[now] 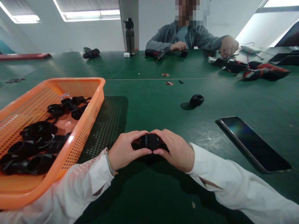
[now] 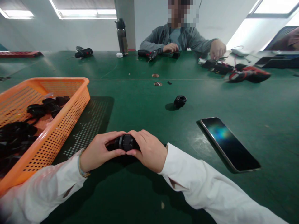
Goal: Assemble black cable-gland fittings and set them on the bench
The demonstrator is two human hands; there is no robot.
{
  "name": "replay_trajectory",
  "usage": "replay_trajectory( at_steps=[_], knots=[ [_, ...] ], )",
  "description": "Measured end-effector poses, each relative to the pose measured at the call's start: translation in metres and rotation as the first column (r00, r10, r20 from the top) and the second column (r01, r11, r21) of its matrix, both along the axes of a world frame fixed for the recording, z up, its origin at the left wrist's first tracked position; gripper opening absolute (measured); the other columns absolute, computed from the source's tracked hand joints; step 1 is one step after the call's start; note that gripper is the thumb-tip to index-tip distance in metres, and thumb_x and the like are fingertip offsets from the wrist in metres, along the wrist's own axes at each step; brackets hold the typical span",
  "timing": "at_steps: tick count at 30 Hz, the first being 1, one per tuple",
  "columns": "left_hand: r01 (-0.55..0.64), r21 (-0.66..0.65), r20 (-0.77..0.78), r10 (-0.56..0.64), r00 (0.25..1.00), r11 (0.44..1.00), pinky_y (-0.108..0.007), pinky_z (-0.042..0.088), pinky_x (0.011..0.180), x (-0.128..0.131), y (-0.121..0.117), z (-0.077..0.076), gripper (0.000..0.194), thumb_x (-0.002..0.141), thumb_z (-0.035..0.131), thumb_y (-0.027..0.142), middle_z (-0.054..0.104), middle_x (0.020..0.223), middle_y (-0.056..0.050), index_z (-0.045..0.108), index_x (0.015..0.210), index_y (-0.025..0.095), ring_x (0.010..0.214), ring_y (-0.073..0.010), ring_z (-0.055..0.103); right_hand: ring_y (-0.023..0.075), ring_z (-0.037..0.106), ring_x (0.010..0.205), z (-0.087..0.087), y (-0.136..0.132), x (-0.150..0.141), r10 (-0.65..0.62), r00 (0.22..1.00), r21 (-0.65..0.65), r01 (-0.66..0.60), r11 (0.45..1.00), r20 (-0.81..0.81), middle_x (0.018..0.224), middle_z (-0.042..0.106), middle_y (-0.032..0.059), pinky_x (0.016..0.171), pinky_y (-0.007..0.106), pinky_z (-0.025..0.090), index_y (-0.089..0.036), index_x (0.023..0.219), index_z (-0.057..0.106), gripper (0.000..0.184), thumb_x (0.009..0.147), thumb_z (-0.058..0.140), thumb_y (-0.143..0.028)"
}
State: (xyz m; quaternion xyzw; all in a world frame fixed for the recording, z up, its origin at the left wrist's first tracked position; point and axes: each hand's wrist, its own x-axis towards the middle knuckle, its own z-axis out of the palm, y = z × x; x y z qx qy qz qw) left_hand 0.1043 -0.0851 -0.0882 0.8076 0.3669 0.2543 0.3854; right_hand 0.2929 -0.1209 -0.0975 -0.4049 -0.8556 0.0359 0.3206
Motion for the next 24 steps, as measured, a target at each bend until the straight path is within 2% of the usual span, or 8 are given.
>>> replay_trajectory(
  at_steps=[5,10,16,20,24],
  knots=[
    [0.009,0.111,-0.073,-0.001,0.997,0.994,-0.026,0.05,0.071,-0.0002,-0.0004,0.0011,0.037,0.072,0.068,0.036,0.071,0.09,-0.005,0.065,0.102,0.015,0.081,-0.0191,0.066,0.02,0.061,0.069,-0.0016,-0.0016,0.0004,-0.011,1.0,-0.081,0.009,0.997,-0.023,0.082,0.066,0.01,0.061,0.032,0.051,-0.013,0.104,0.049,0.037,0.093,0.033,-0.045],
    [0.007,0.193,-0.092,0.011,0.996,0.981,-0.026,0.05,0.072,-0.0006,-0.0021,0.0,0.038,0.073,0.068,0.037,0.071,0.089,-0.005,0.064,0.103,0.015,0.081,-0.0183,0.066,0.0211,0.062,0.075,-0.0028,-0.0032,0.0017,-0.034,0.999,-0.2,0.027,0.98,-0.032,0.087,0.066,0.0103,0.067,0.034,0.052,-0.013,0.107,0.049,0.025,0.089,0.047,-0.031],
    [0.01,0.271,-0.103,0.019,0.995,0.962,-0.025,0.052,0.074,0.0001,-0.0023,-0.0002,0.037,0.072,0.07,0.034,0.071,0.089,-0.005,0.064,0.103,0.014,0.08,-0.0173,0.067,0.0221,0.064,0.082,-0.0039,-0.0043,0.0006,-0.075,0.996,-0.318,0.054,0.947,-0.053,0.093,0.068,0.011,0.073,0.035,0.052,-0.014,0.109,0.05,0.026,0.086,0.05,-0.026],
    [0.001,0.348,-0.1,0.037,0.994,0.937,-0.026,0.053,0.079,0.0,-0.0035,-0.003,0.035,0.073,0.069,0.033,0.072,0.094,-0.006,0.063,0.103,0.016,0.085,-0.0178,0.068,0.0221,0.065,0.083,-0.0025,-0.005,-0.0019,-0.113,0.991,-0.375,0.077,0.924,-0.074,0.095,0.068,0.011,0.073,0.035,0.052,-0.014,0.108,0.051,0.025,0.085,0.049,-0.024],
    [0.001,0.463,-0.069,0.035,0.997,0.886,-0.028,0.053,0.084,-0.0003,-0.005,-0.0064,0.033,0.076,0.066,0.032,0.071,0.097,-0.008,0.062,0.104,0.014,0.09,-0.0183,0.067,0.0208,0.065,0.084,-0.0008,-0.0054,-0.0029,-0.137,0.984,-0.4,0.082,0.913,-0.111,0.096,0.068,0.0099,0.074,0.033,0.052,-0.014,0.107,0.051,0.025,0.084,0.045,-0.022]
  ],
)
